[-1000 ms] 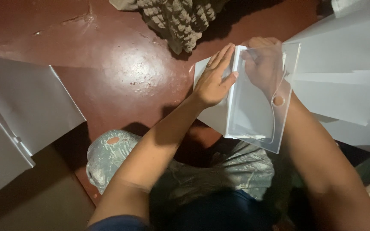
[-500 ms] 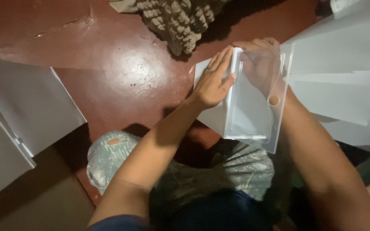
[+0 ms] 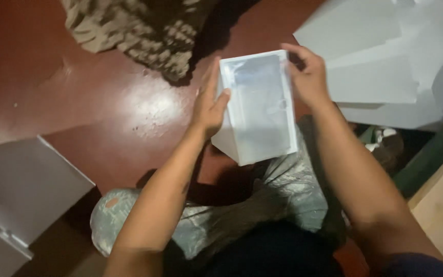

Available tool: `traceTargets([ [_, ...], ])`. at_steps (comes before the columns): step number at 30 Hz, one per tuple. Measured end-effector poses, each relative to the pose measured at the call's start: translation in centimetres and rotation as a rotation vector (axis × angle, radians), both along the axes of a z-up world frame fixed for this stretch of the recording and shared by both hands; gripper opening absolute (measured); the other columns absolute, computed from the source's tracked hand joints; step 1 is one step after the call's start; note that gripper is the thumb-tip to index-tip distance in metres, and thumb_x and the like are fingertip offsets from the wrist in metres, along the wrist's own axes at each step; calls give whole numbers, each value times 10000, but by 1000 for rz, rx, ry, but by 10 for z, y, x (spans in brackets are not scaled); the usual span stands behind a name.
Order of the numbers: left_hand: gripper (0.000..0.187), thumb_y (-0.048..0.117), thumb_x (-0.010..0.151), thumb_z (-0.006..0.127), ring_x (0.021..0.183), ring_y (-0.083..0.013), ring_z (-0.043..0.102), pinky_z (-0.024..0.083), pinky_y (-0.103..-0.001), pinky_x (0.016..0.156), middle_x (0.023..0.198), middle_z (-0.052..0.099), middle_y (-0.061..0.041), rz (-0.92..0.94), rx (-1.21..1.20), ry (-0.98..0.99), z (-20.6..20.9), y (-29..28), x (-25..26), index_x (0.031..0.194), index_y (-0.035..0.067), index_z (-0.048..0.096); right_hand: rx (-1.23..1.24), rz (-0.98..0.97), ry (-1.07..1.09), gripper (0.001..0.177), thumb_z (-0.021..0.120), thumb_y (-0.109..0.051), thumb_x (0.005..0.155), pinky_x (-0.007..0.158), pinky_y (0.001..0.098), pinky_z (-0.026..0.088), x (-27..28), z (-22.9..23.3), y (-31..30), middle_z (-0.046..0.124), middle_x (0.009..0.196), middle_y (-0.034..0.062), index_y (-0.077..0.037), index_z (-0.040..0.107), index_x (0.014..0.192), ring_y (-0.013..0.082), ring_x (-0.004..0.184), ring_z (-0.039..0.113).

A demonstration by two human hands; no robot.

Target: The person applies sealant to the edges of a clear plastic frame, then attaches a translucent plastic sheet to form a small box. They press the edges to secure the bond and inspect the assembled container.

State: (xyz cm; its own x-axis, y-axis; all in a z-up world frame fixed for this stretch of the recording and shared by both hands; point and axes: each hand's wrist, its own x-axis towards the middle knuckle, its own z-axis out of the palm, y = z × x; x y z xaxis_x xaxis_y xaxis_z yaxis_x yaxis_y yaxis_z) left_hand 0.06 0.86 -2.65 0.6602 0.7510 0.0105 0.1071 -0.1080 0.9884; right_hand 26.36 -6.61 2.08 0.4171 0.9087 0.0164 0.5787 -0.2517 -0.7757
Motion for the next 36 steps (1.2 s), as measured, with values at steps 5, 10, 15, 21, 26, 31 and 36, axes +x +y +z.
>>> traceTargets([
  [5,772,104,977,519,1604,-346,172,159,-490,1298,1744,155,-184,77,-15,76,9,-1,-1,1663,143,166,22,-118,189,311,658,-55,1005,917,292,579,-28,8,4,733,1219,77,-63,684,1315,146,1067,690],
  [10,748,113,988,507,1633,-324,212,176,-496,1348,1751,199,-180,79,35,32,9,1,-8,1667,165,195,94,-99,358,315,626,-54,1032,921,289,587,-19,-25,3,719,1246,84,-63,666,1344,150,1082,681],
  [15,654,109,1048,477,1628,-351,159,107,-515,1329,1750,186,-188,101,186,264,27,16,-29,1656,123,237,107,-45,593,323,636,-55,1004,903,269,613,-40,-21,9,713,1213,100,-57,658,1326,153,1075,691],
  [21,531,113,1058,459,1627,-330,233,192,-512,1342,1741,267,-142,173,257,466,39,34,-84,1588,142,455,79,28,529,416,787,-188,891,940,338,581,-100,-19,17,740,1179,94,-65,663,1268,207,1070,708],
  [26,595,360,1100,498,1593,-373,250,249,-522,1292,1717,258,-192,301,189,536,65,19,-81,1596,52,387,256,-27,404,528,897,-304,813,1027,385,544,-135,-16,24,722,1196,90,-40,666,1208,213,1157,684],
  [31,853,565,998,603,1578,-420,227,283,-552,1257,1710,185,-232,302,298,678,64,6,-78,1615,51,315,252,8,373,533,899,-295,820,1018,380,545,-142,-9,26,707,1184,82,-72,664,1243,216,1154,673],
  [36,909,644,991,627,1629,-437,209,292,-562,1306,1754,141,-230,279,321,660,58,-1,-80,1662,114,317,220,99,345,488,853,-227,888,1048,388,522,-132,-20,24,678,1207,79,-152,678,1337,236,1197,645],
])
